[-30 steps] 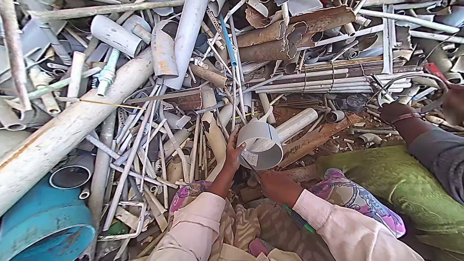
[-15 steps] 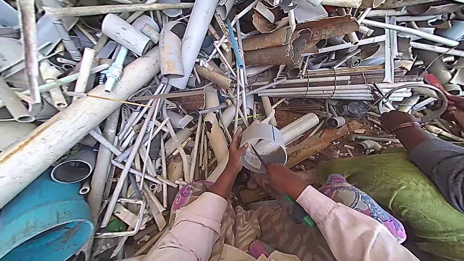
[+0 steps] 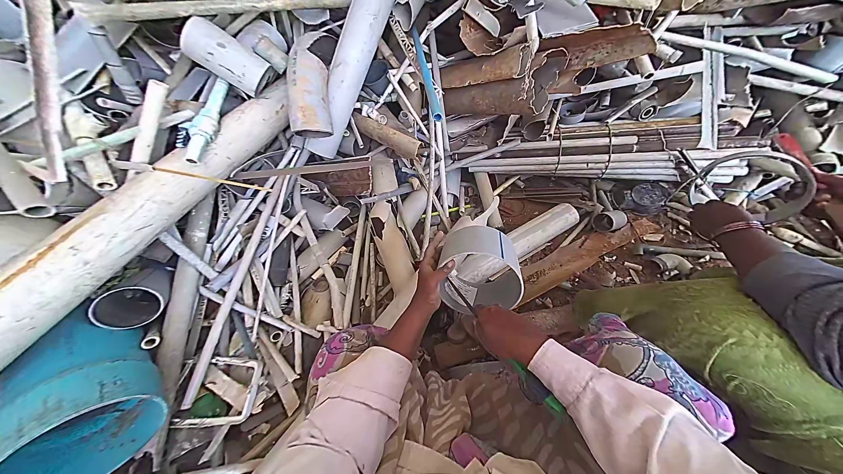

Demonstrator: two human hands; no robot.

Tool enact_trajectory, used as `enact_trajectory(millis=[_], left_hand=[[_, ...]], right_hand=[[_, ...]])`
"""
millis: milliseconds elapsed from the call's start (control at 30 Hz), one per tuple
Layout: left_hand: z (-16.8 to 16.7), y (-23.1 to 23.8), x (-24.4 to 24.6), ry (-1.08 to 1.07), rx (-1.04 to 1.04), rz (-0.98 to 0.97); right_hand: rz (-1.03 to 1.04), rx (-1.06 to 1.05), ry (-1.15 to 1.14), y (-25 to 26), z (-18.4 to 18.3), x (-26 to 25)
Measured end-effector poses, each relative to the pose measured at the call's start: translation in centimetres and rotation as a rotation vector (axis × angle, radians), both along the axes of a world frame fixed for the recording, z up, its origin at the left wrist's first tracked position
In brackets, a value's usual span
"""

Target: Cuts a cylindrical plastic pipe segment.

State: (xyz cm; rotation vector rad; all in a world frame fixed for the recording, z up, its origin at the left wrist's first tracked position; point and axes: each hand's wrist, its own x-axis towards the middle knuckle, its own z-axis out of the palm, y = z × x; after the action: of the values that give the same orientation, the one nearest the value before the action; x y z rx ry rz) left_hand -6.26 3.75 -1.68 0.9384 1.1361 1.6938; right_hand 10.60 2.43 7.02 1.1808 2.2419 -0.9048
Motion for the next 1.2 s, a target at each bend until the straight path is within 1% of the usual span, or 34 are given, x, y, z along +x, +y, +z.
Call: enact_trajectory(millis=[133, 333, 567, 733, 833, 967, 1100, 1200], left_hand=[[-0.2, -0.2, 0.2, -0.011, -0.002, -0.006], [-0.5, -0.2, 0.5, -0.112, -0.013, 0.041], [-0.7, -0.1, 0.6, -0.097, 0.000, 0.107], [-0.5, 0.0, 0.4, -0.113, -0.005, 0.139], [-0.1, 0.1, 0.3, -0.114, -0.023, 0.139], [-0.1, 0.0, 0.1, -0.071, -0.048, 0.116], [-0.1, -0.4, 0.9, 0.011, -0.043, 0.056], [-0.3, -0.5, 0.9, 0.024, -0.038, 0.042]], right_hand=[[-0.022, -0.017, -0.011, 0.1, -0.4, -0.2], [-0.027, -0.005, -0.005, -0.3, -1.6, -0.7], [-0.020, 0.004, 0.002, -0.7, -2.5, -1.3], [-0.063, -0.033, 0.052, -0.3, -2.3, -1.1], [-0.036, -0.033, 0.054, -0.2, -1.7, -0.8], [-0.001, -0.033, 0.035, -0.2, -1.6, -0.7], [-0.005, -0.036, 0.008, 0.0, -2.0, -0.8], [-0.010, -0.036, 0.007, -0.1, -2.0, -0.7]])
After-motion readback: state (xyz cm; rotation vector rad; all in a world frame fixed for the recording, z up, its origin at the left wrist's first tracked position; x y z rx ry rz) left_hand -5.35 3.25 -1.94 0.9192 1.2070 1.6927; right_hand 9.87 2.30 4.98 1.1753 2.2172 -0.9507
